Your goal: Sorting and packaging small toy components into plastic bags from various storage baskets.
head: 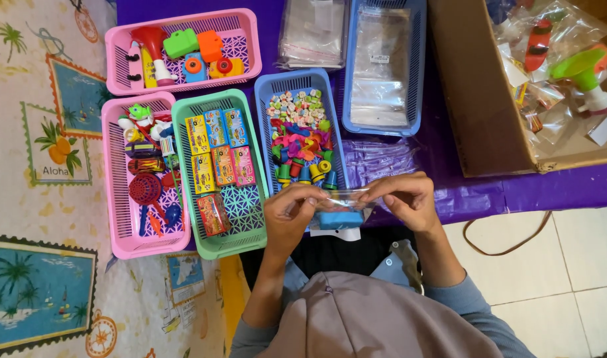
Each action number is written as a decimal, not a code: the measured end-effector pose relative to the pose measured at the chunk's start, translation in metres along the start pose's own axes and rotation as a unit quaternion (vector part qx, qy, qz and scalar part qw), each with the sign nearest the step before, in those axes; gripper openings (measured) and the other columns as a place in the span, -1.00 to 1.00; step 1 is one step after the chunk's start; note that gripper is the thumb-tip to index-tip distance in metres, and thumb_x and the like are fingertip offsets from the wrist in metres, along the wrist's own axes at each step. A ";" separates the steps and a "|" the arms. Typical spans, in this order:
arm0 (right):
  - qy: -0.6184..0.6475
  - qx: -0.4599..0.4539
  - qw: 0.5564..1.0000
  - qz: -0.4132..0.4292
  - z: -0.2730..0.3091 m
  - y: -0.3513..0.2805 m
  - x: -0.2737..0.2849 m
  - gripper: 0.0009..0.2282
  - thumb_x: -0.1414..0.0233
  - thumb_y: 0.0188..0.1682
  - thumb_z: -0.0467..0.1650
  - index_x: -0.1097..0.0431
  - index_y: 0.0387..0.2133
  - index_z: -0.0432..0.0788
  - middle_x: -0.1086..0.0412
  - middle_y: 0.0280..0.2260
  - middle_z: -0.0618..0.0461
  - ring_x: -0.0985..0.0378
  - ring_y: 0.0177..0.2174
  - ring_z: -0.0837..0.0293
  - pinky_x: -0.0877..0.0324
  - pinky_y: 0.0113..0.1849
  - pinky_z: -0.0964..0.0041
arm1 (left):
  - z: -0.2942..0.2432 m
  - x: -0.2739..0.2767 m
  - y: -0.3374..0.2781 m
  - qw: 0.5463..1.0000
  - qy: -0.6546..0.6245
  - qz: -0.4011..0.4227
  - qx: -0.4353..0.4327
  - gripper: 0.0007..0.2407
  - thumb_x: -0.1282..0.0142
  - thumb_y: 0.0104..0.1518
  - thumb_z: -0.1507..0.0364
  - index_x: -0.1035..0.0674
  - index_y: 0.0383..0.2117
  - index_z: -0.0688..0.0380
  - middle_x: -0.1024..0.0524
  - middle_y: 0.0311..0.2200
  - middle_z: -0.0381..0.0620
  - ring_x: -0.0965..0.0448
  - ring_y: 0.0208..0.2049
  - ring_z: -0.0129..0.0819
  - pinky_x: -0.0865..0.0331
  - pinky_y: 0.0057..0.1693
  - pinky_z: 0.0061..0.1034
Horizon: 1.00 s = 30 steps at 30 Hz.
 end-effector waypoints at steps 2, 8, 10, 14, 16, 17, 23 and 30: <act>0.002 0.004 1.000 0.002 0.001 0.002 0.001 -0.75 0.00 0.01 -0.40 -0.57 -0.47 -0.37 -0.61 -0.42 -0.24 -0.72 -0.45 0.02 -0.56 -0.35 0.22 | 0.000 -0.001 0.000 1.000 -0.003 0.001 -0.001 -0.87 -0.08 0.23 0.58 -0.71 -0.35 0.29 -0.65 -0.47 0.05 -0.60 -0.47 -0.33 -0.49 -0.33 -0.49; 0.009 0.021 1.000 0.011 0.005 0.004 -0.002 -0.73 0.03 0.04 -0.41 -0.56 -0.46 -0.40 -0.60 -0.42 -0.27 -0.72 -0.46 -0.01 -0.57 -0.37 0.20 | 0.000 0.003 0.002 1.000 -0.018 0.006 0.006 -0.83 -0.07 0.25 0.49 -0.70 -0.36 0.33 -0.67 -0.45 0.08 -0.67 -0.43 -0.23 -0.56 -0.31 -0.46; 0.016 0.022 1.000 0.012 0.005 0.004 -0.003 -0.73 0.04 0.05 -0.41 -0.55 -0.45 -0.40 -0.61 -0.41 -0.28 -0.72 -0.47 -0.02 -0.58 -0.38 0.20 | 0.000 0.003 0.000 0.999 -0.032 0.007 0.016 -0.85 -0.13 0.23 0.49 -0.69 -0.34 0.35 -0.66 -0.43 0.09 -0.68 -0.40 -0.22 -0.58 -0.30 -0.46; 0.011 0.030 0.999 0.014 0.003 0.004 -0.002 -0.72 0.03 0.05 -0.40 -0.56 -0.45 -0.39 -0.61 -0.40 -0.28 -0.73 -0.45 -0.04 -0.57 -0.38 0.19 | 0.001 0.002 -0.002 1.000 -0.010 0.006 0.017 -0.92 -0.28 0.11 0.59 -0.69 -0.33 0.38 -0.65 -0.41 0.09 -0.70 -0.37 -0.21 -0.61 -0.29 -0.50; 0.004 0.026 1.000 0.014 0.004 0.005 -0.002 -0.73 0.02 0.05 -0.40 -0.55 -0.45 -0.40 -0.61 -0.40 -0.28 -0.73 -0.45 -0.04 -0.57 -0.38 0.19 | -0.002 0.002 -0.001 1.000 0.006 0.004 0.016 -0.94 -0.28 0.09 0.61 -0.69 -0.35 0.38 -0.65 -0.41 0.09 -0.69 -0.38 -0.23 -0.61 -0.30 -0.51; -0.003 0.024 1.000 0.013 0.005 0.006 -0.002 -0.74 0.01 0.05 -0.41 -0.55 -0.45 -0.41 -0.60 -0.40 -0.28 -0.72 -0.45 -0.03 -0.57 -0.38 0.19 | -0.003 0.002 0.000 1.000 0.024 0.002 0.013 -0.95 -0.29 0.08 0.64 -0.70 -0.37 0.39 -0.66 -0.42 0.10 -0.69 -0.39 -0.24 -0.60 -0.31 -0.52; -0.042 0.021 0.999 -0.004 0.005 0.004 -0.002 -0.82 -0.10 0.02 -0.48 -0.57 -0.50 -0.39 -0.60 -0.46 -0.24 -0.70 -0.49 0.01 -0.56 -0.39 0.20 | -0.013 0.001 0.004 0.998 0.061 -0.017 -0.001 -0.93 -0.24 0.13 0.65 -0.72 -0.33 0.36 -0.67 -0.45 0.07 -0.69 -0.41 -0.28 -0.59 -0.30 -0.48; -0.064 -0.020 0.997 -0.026 0.000 0.004 -0.002 -0.84 -0.12 0.01 -0.51 -0.57 -0.52 -0.37 -0.59 -0.50 -0.19 -0.69 -0.50 0.06 -0.55 -0.42 0.25 | -0.032 0.001 0.007 0.992 0.122 -0.025 -0.022 -0.91 -0.19 0.18 0.63 -0.74 -0.31 0.26 -0.68 -0.44 -0.02 -0.67 -0.44 -0.32 -0.56 -0.28 -0.50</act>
Point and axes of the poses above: each hand's wrist, its own y-axis towards the middle knuckle, its own x-axis out of the back of the hand, z = x × y, the point moved 7 cm from there along y, towards the middle knuckle
